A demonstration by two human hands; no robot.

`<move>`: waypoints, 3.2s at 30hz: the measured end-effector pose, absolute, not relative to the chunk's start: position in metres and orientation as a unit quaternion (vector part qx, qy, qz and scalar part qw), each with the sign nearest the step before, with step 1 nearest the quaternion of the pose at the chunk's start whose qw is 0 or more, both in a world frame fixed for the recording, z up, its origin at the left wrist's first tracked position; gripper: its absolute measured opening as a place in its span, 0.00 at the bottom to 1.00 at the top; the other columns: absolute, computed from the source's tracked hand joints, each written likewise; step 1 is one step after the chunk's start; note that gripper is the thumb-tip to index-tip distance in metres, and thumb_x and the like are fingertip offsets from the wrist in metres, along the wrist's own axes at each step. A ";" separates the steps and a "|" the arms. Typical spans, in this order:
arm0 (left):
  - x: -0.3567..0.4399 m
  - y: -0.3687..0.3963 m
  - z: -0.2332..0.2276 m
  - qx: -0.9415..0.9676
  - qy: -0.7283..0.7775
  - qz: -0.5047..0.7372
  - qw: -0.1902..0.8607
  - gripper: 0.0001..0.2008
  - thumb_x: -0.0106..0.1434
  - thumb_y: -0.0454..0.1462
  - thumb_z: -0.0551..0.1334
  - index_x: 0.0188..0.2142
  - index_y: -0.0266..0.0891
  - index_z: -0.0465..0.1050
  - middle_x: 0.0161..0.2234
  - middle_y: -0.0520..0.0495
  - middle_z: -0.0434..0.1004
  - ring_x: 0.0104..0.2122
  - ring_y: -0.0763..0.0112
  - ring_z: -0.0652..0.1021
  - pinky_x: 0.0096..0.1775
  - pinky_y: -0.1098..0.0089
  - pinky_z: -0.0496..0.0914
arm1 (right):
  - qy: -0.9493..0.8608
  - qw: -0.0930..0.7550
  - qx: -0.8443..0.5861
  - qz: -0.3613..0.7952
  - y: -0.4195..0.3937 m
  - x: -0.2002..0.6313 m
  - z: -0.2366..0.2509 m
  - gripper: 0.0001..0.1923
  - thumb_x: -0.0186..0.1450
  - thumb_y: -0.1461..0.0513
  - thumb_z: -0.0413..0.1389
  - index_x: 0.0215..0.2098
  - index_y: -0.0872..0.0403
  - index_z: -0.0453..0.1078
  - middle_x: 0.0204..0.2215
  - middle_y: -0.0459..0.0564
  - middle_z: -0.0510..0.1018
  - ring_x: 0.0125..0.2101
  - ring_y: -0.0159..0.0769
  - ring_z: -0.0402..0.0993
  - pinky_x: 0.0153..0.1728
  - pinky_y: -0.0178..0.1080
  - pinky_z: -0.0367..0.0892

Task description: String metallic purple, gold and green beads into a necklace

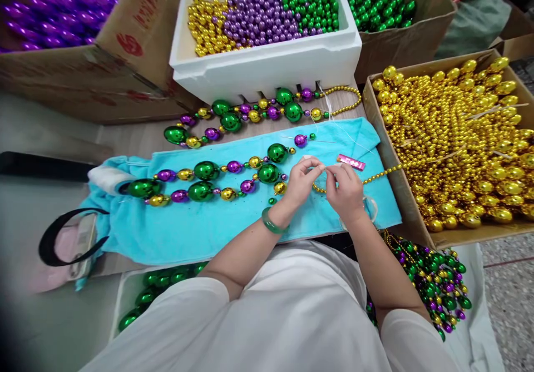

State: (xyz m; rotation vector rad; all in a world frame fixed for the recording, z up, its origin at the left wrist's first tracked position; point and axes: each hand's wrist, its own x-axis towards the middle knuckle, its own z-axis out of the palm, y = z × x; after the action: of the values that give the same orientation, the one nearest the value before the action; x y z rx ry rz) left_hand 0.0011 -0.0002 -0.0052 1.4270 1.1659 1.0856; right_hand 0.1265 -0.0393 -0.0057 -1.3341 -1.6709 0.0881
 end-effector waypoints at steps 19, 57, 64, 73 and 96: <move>-0.003 0.001 -0.006 0.585 0.488 0.413 0.499 0.07 0.58 0.35 0.62 0.24 0.37 0.72 0.27 0.50 0.70 0.35 0.70 0.70 0.44 0.67 0.65 | -0.696 0.410 -0.578 -0.118 -0.023 0.136 -0.015 0.06 0.60 0.70 0.50 0.31 0.53 0.64 0.24 0.47 0.69 0.27 0.35 0.66 0.29 0.37 0.63; -0.038 0.004 0.009 0.341 0.508 0.472 0.635 0.10 0.51 0.39 0.67 0.29 0.37 0.71 0.28 0.52 0.70 0.29 0.75 0.73 0.33 0.72 0.70 | -0.710 0.294 -0.634 0.085 -0.028 0.205 0.011 0.10 0.60 0.67 0.52 0.36 0.54 0.74 0.39 0.55 0.78 0.43 0.47 0.69 0.45 0.53 0.65; -0.075 -0.007 0.015 0.327 0.555 0.473 0.600 0.14 0.48 0.42 0.69 0.30 0.37 0.69 0.28 0.52 0.70 0.29 0.74 0.74 0.28 0.73 0.73 | -0.765 0.102 -0.629 -0.092 -0.042 0.259 0.017 0.11 0.60 0.68 0.51 0.36 0.54 0.76 0.47 0.56 0.74 0.52 0.53 0.62 0.56 0.63 0.51; -0.089 -0.039 0.019 0.657 0.573 0.271 0.409 0.07 0.58 0.40 0.61 0.33 0.40 0.76 0.33 0.46 0.76 0.34 0.63 0.76 0.35 0.65 0.71 | -0.789 0.157 -0.594 0.008 -0.035 0.273 0.023 0.09 0.65 0.62 0.52 0.36 0.54 0.74 0.42 0.55 0.77 0.47 0.48 0.67 0.48 0.53 0.61; 0.073 0.017 0.008 0.549 0.273 0.210 0.762 0.18 0.58 0.49 0.63 0.26 0.36 0.72 0.17 0.53 0.65 0.18 0.78 0.66 0.22 0.74 0.60 | -0.761 0.266 -0.543 0.234 -0.032 0.234 0.043 0.31 0.61 0.62 0.58 0.61 0.54 0.58 0.42 0.53 0.74 0.27 0.32 0.68 0.32 0.39 0.69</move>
State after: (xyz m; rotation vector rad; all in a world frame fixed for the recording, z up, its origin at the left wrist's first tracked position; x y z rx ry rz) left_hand 0.0731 0.0169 0.0082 1.1944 0.5940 0.4563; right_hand 0.2339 -0.0318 0.0428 -1.4655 -2.0557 0.6311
